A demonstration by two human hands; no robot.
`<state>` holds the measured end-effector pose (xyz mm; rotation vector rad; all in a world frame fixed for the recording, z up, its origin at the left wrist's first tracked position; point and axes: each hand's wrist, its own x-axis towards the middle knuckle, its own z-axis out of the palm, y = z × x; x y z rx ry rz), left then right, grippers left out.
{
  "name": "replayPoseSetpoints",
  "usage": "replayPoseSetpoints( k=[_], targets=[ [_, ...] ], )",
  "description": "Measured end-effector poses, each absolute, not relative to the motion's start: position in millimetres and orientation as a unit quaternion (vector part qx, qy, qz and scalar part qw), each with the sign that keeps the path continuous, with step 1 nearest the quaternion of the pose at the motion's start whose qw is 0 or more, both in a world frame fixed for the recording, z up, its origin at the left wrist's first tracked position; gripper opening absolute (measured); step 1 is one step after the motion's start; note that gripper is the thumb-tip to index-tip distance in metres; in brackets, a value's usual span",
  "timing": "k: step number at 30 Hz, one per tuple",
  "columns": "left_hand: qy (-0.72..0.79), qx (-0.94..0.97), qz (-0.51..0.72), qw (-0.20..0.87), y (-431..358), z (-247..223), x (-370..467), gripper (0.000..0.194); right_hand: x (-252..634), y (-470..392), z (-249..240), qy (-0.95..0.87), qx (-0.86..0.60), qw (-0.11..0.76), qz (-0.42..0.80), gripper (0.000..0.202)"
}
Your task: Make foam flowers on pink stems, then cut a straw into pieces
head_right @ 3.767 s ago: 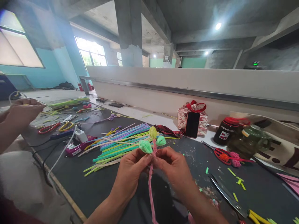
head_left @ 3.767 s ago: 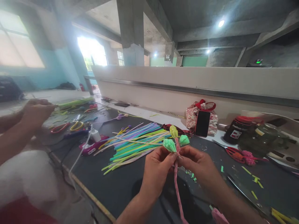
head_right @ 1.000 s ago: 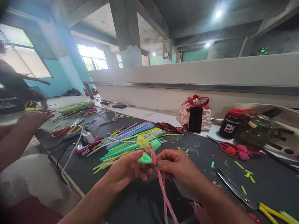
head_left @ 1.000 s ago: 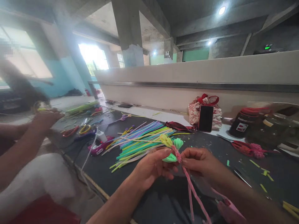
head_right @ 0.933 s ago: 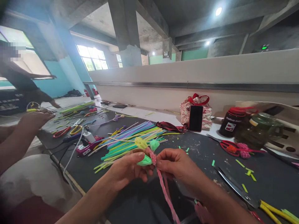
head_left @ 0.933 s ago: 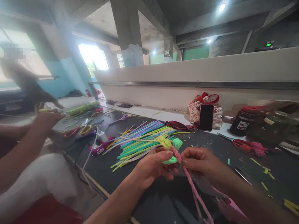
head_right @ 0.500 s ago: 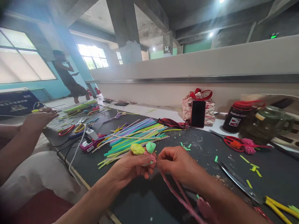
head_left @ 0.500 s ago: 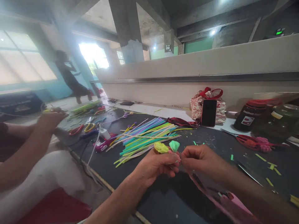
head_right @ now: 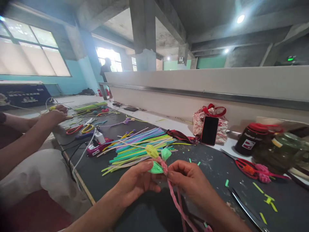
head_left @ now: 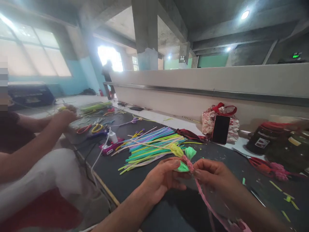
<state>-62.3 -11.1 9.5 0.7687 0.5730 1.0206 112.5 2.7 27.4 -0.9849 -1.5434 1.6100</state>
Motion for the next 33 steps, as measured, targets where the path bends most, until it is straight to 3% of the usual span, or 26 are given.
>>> replayPoseSetpoints(
  k=[4,9,16,33],
  targets=[
    [0.255,0.397,0.485,0.737,-18.1,9.3,-55.6,0.031,111.7,2.8,26.2,-0.56,-0.365,0.375,0.642,0.016],
    [0.319,0.391,0.577,0.643,-22.4,14.6,-33.1,0.017,106.7,4.1,25.4,-0.562,-0.362,0.404,0.624,0.017],
    [0.285,0.292,0.639,0.652,-23.8,22.3,-12.5,0.014,112.1,3.7,30.7,-0.63,-0.4,0.419,0.517,0.019],
    [0.29,0.381,0.625,0.617,-15.5,30.1,-13.1,0.014,116.6,3.8,39.6,-0.616,-0.394,0.441,0.521,0.019]
  ],
)
